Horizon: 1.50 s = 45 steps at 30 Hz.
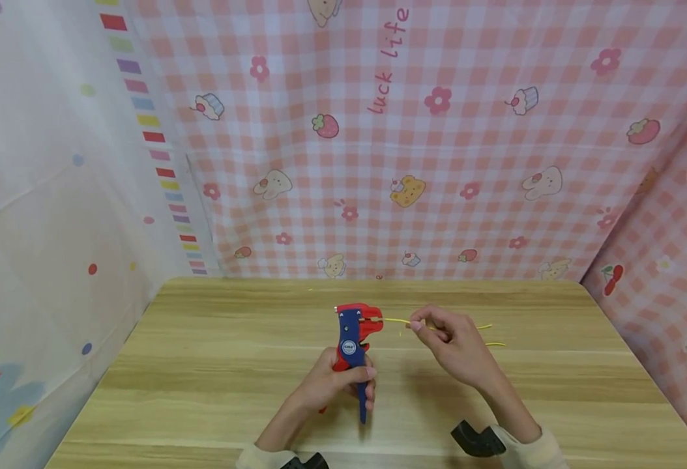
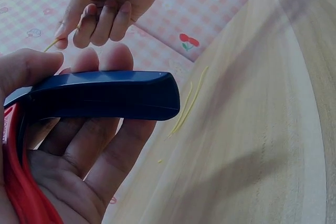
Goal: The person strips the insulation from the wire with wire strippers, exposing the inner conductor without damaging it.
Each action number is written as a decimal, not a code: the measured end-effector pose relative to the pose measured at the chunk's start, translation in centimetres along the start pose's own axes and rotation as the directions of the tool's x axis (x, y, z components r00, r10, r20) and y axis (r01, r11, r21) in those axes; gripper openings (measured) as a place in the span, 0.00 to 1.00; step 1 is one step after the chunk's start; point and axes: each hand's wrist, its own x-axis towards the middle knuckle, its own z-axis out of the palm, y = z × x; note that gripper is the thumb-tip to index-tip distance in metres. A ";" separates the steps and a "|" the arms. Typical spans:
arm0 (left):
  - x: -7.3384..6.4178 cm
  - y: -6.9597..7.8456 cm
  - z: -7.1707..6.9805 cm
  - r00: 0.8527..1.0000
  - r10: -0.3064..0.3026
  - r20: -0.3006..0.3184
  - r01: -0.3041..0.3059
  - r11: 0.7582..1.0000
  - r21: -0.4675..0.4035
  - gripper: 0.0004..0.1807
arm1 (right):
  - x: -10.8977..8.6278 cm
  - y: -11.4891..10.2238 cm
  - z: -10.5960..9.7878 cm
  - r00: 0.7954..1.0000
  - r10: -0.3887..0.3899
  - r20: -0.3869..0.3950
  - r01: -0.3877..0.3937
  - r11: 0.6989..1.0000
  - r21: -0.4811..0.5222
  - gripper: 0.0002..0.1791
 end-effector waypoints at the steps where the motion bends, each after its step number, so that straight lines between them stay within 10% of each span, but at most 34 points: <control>1: 0.0 0.0 0.0 1.000 -0.001 0.001 0.001 1.000 0.000 0.18 | 0.0 -0.1 0.0 1.000 -0.004 0.001 0.004 1.000 0.002 0.04; 11: -0.1 0.1 0.2 1.000 0.012 0.011 -0.012 1.000 -0.002 0.09 | 0.1 -0.4 0.3 0.999 -0.052 0.017 0.052 0.998 0.027 0.05; 32: -0.1 -0.1 0.8 0.999 -0.027 0.019 0.026 1.000 0.012 0.24 | -0.1 -0.6 0.8 0.999 -0.030 0.022 0.029 0.999 0.034 0.04; 45: -0.1 -0.1 1.4 1.000 -0.016 -0.002 0.016 1.000 -0.015 0.09 | -0.1 -0.4 0.5 1.000 -0.016 0.023 0.016 0.999 0.037 0.04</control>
